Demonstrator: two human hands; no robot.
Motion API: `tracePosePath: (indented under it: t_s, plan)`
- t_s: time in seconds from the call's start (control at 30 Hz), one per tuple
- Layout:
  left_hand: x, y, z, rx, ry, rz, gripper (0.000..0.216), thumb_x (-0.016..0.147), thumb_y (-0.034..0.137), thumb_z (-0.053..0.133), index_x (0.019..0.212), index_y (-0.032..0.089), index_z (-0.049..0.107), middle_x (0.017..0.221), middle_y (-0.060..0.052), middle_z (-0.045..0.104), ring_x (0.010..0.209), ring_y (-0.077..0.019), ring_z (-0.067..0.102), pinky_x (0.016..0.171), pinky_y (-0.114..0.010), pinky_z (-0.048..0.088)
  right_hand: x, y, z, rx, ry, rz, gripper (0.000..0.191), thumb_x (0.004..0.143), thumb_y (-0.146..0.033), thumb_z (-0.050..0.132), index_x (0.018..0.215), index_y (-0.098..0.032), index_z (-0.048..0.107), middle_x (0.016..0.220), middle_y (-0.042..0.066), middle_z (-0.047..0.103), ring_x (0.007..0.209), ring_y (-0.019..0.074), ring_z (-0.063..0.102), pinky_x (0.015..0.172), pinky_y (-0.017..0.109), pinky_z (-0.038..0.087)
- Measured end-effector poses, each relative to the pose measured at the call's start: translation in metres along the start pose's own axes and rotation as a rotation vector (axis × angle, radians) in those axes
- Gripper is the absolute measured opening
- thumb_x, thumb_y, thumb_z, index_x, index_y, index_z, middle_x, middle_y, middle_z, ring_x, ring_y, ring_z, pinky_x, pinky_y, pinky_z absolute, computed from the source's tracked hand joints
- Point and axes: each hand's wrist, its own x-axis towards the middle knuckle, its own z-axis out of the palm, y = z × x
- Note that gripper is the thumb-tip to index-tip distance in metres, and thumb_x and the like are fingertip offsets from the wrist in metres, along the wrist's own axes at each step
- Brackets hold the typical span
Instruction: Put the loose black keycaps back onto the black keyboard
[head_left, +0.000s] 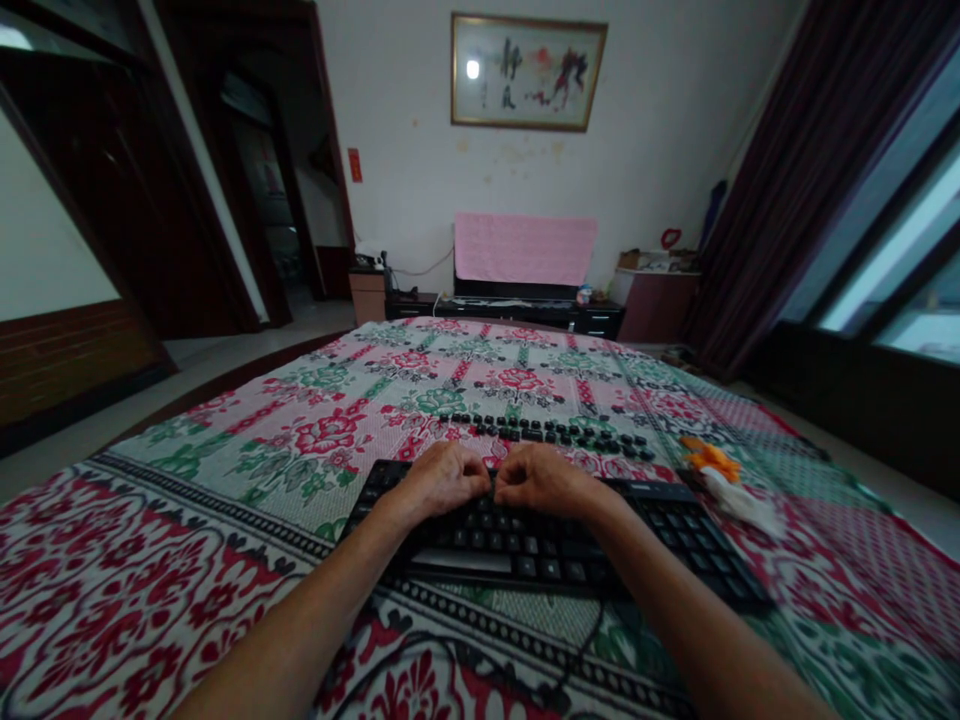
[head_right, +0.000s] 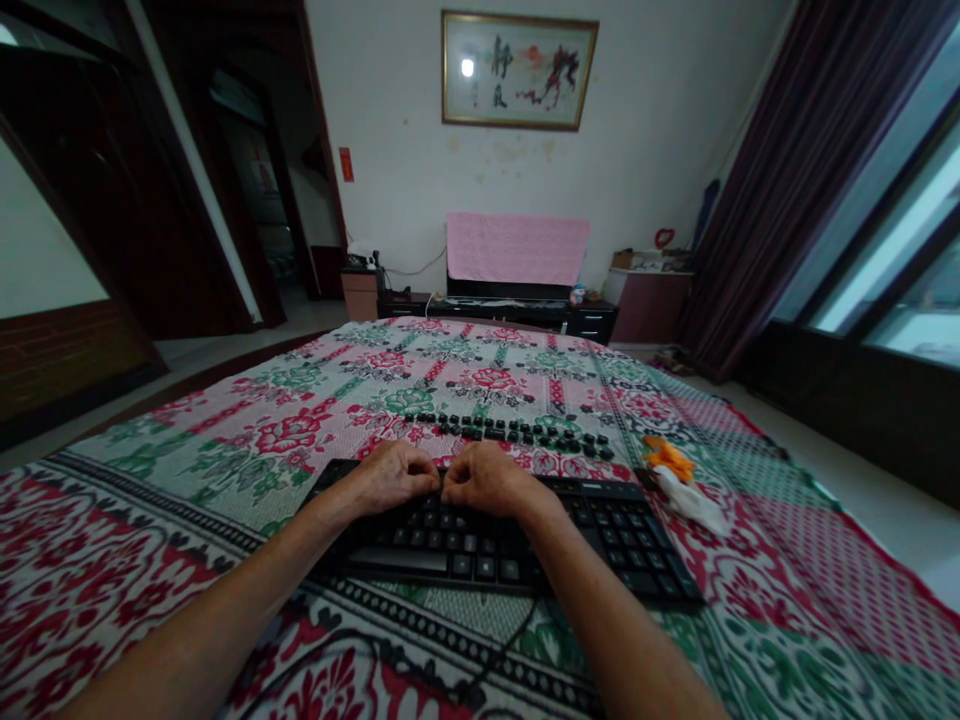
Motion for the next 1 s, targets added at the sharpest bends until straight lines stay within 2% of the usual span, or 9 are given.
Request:
tracePosePath:
  t_s: [0.2,0.37,0.53,0.63,0.8,1.0]
  plan:
    - [0.001,-0.002,0.002,-0.009,0.002,-0.002,0.025,0.066,0.034,0.045,0.072,0.020,0.064,0.064,0.003,0.061,0.060,-0.0105,0.051,0.053,-0.018,0.033,0.001,-0.001,0.002,0.007,-0.007,0.031,0.016,0.063,-0.024,0.050,0.064,-0.012,0.061,0.057,-0.001,0.053,0.051,0.0071,0.043,0.047,0.017,0.031]
    - [0.000,-0.001,0.001,0.000,0.010,0.017,0.024,0.065,0.033,0.046,0.073,0.020,0.064,0.066,0.002,0.062,0.061,-0.0105,0.051,0.055,-0.019,0.034,0.002,-0.002,0.005,0.008,-0.028,0.072,0.016,0.062,-0.025,0.050,0.062,-0.011,0.059,0.050,-0.003,0.047,0.046,0.0059,0.037,0.043,0.017,0.027]
    - [0.000,-0.001,-0.001,-0.006,-0.029,0.009,0.025,0.066,0.033,0.045,0.073,0.020,0.064,0.066,0.003,0.062,0.061,-0.0096,0.051,0.056,-0.017,0.034,-0.002,-0.004,-0.004,-0.025,-0.029,-0.069,0.020,0.068,-0.022,0.043,0.059,-0.012,0.058,0.050,-0.004,0.041,0.047,0.0057,0.034,0.045,0.017,0.027]
    - [0.001,-0.002,-0.001,-0.015,-0.031,0.028,0.025,0.067,0.031,0.044,0.074,0.020,0.064,0.067,0.004,0.062,0.060,-0.0092,0.051,0.057,-0.017,0.034,-0.007,-0.004,-0.010,-0.045,-0.046,-0.124,0.023,0.071,-0.022,0.040,0.061,-0.013,0.059,0.052,-0.003,0.043,0.050,0.0062,0.036,0.048,0.017,0.028]
    - [0.000,-0.002,-0.002,-0.007,-0.024,0.031,0.024,0.067,0.031,0.044,0.074,0.020,0.064,0.066,0.004,0.062,0.059,-0.0090,0.051,0.056,-0.018,0.033,-0.007,-0.001,-0.010,-0.063,-0.103,-0.088,0.019,0.064,-0.028,0.051,0.071,-0.015,0.062,0.058,-0.003,0.052,0.053,0.0074,0.042,0.050,0.018,0.030]
    - [0.000,-0.001,-0.002,-0.012,-0.029,0.041,0.024,0.066,0.031,0.045,0.075,0.020,0.064,0.066,0.004,0.062,0.060,-0.0095,0.051,0.054,-0.018,0.033,-0.004,-0.003,-0.005,-0.086,-0.067,-0.082,0.020,0.067,-0.026,0.047,0.068,-0.014,0.063,0.055,-0.002,0.052,0.051,0.0075,0.042,0.050,0.018,0.030]
